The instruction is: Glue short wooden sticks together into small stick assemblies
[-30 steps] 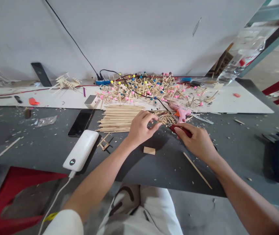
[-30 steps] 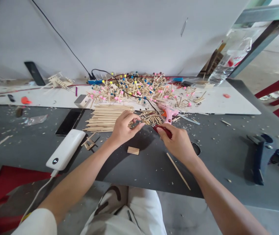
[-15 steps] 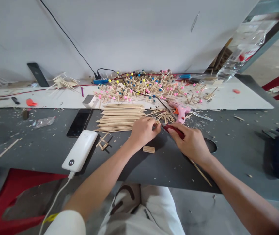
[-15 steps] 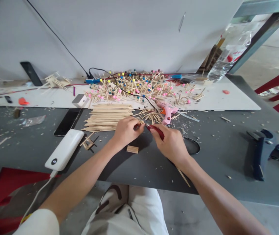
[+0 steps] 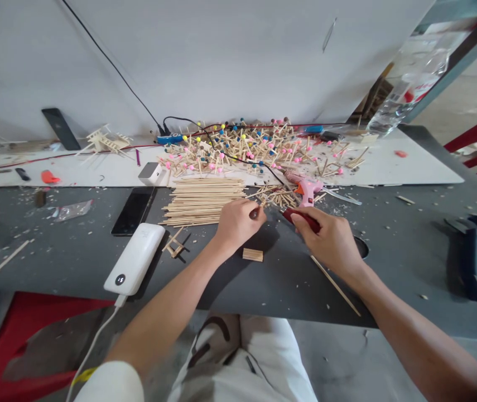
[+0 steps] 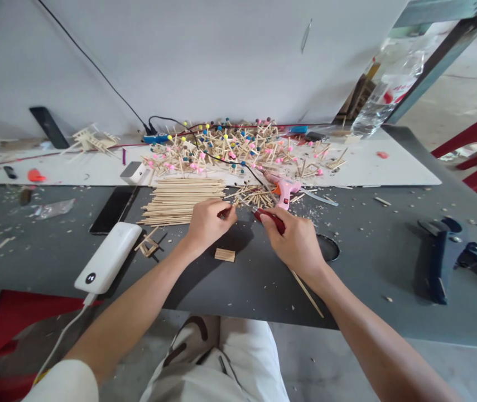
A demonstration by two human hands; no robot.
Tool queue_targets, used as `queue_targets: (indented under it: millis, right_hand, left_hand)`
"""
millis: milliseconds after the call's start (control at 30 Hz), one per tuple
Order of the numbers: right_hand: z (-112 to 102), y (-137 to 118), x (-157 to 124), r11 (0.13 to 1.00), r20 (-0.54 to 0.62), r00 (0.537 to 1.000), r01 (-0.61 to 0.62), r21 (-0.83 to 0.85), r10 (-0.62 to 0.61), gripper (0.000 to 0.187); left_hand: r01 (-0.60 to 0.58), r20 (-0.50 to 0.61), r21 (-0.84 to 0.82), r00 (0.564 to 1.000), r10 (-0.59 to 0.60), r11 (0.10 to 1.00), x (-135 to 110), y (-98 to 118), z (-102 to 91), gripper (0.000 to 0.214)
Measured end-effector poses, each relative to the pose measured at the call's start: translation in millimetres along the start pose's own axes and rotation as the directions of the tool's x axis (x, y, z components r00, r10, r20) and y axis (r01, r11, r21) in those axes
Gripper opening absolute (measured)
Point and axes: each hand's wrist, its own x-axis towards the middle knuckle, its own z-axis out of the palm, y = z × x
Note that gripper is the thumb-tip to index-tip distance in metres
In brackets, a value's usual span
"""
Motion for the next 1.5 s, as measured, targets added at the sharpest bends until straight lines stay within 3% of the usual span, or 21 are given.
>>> queue_targets:
  millis: [233,500,667,867,1100,1333,1500]
  right_hand:
    - [-7,-1,0,0.988,0.051,0.996,-0.076,0.135,0.07,0.034]
    - [-12,0,0,0.985,0.035,0.995,-0.093,0.146,0.089,0.032]
    - [-12,2,0,0.997,-0.069,0.995,0.072,0.042,-0.069,0.026]
    - [-7,11,-1,0.973,-0.099,0.97,0.215,-0.082,-0.223,0.025]
    - [-5,15,0,0.95,-0.097,0.953,0.269,-0.157,-0.286,0.029]
    - [-6,12,0,0.972,-0.078,0.969,0.23,-0.049,-0.234,0.027]
    - [-8,11,1,0.975,-0.112,0.971,0.199,-0.093,-0.209,0.025]
  left_hand:
    - [0.096,-0.056,-0.037,0.994,-0.098,0.995,4,-12,-7.0,0.031]
    - [0.167,-0.105,-0.093,0.979,-0.177,0.981,8,-24,-8.0,0.031]
    - [0.154,-0.146,-0.201,0.972,-0.185,0.967,8,-21,-10.3,0.035]
    - [0.236,-0.302,-0.229,0.905,-0.299,0.944,11,-28,-19.5,0.041]
    - [0.043,-0.124,-0.296,0.989,-0.083,0.954,8,-23,-5.7,0.025]
    - [0.153,0.164,-0.339,0.981,-0.102,0.928,8,-17,0.3,0.024]
    - [0.21,0.174,-0.338,0.972,-0.159,0.917,9,-18,0.7,0.011]
